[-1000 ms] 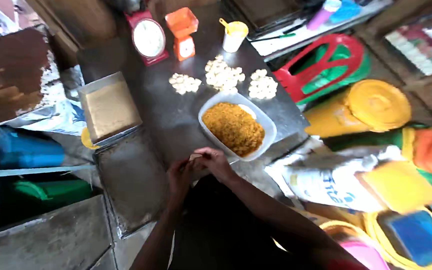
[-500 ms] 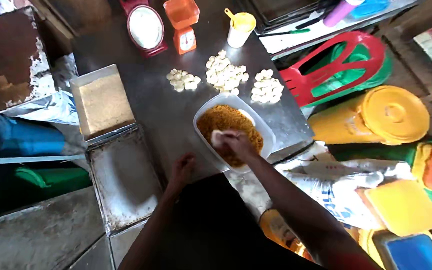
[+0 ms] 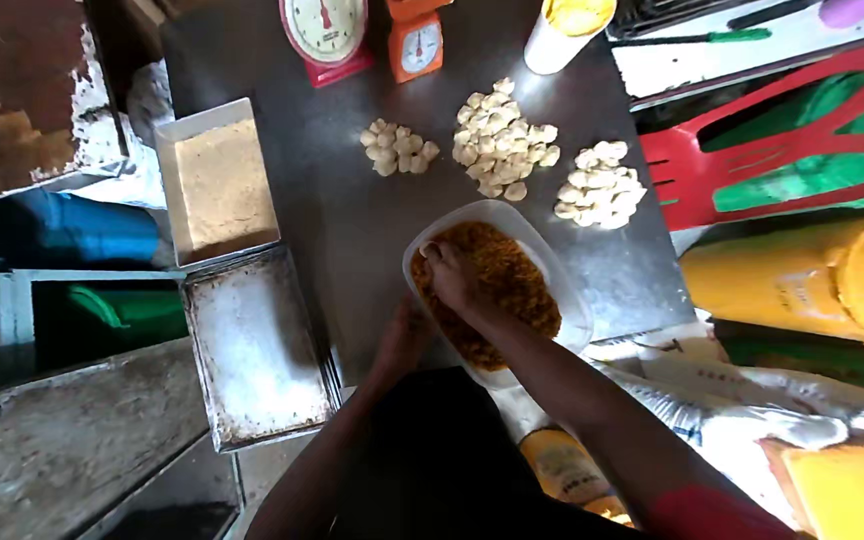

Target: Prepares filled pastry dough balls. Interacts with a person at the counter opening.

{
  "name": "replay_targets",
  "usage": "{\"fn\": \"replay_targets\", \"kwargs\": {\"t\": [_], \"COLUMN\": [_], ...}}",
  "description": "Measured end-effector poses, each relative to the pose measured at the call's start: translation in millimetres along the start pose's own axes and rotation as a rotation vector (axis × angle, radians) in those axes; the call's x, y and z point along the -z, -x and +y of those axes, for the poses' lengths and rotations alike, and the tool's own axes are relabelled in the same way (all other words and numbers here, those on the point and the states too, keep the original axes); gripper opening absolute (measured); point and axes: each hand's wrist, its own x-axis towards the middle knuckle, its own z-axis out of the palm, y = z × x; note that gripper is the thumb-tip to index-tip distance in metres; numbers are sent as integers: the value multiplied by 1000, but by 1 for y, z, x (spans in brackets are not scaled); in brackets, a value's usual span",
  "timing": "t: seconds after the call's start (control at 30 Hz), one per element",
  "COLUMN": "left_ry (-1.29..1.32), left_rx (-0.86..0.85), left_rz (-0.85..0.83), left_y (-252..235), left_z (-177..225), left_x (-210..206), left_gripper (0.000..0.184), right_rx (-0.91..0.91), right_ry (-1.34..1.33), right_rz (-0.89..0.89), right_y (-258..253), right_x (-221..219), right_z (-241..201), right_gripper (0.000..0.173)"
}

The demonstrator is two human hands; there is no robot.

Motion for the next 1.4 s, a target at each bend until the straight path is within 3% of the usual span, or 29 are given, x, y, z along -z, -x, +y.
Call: {"fn": "replay_targets", "kwargs": {"t": [0.2, 0.37, 0.5, 0.67, 0.77, 0.87, 0.97, 1.03, 1.13, 1.23, 1.33, 1.4], "left_ry": [18, 44, 31, 45, 57, 59, 59, 44, 2, -14, 23, 114], "left_rx": [-119, -130, -167, -198, -215, -261, -263, -257, -287, -310, -341, -267], "left_rz": [-5, 101, 59, 100, 124, 134, 114, 116, 161, 180, 77, -59], "left_y": [37, 50, 50, 49, 39, 23, 10, 7, 1, -11, -31, -45], "left_z": [-22, -40, -27, -12, 3, 15, 29, 34, 46, 70, 93, 104], "left_x": [40, 65, 66, 75, 77, 70, 61, 57, 55, 50, 32, 19], "left_gripper": [66, 58, 58, 55, 51, 49, 49, 48, 45, 46, 57, 59], "right_rx": [-170, -95, -16, -172, -122, -35, 107, 63, -88, -195, -233, -255], "right_ry": [-270, 30, 66, -307, -293, -87, 15, -83, -335, -618, -916, -1101], "right_rz": [20, -133, -43, 64, 42, -98, -10, 51, 41, -109, -200, -212], "right_y": [16, 30, 17, 12, 19, 25, 16, 11, 15, 24, 43, 53], "right_x": [43, 20, 13, 51, 52, 32, 1, 9, 55, 93, 121, 127], "right_z": [4, -8, 4, 18, 29, 17, 26, 31, 31, 42, 37, 36], "right_gripper": [27, 50, 36, 26, 30, 48, 37, 31, 27, 33, 27, 25]}}
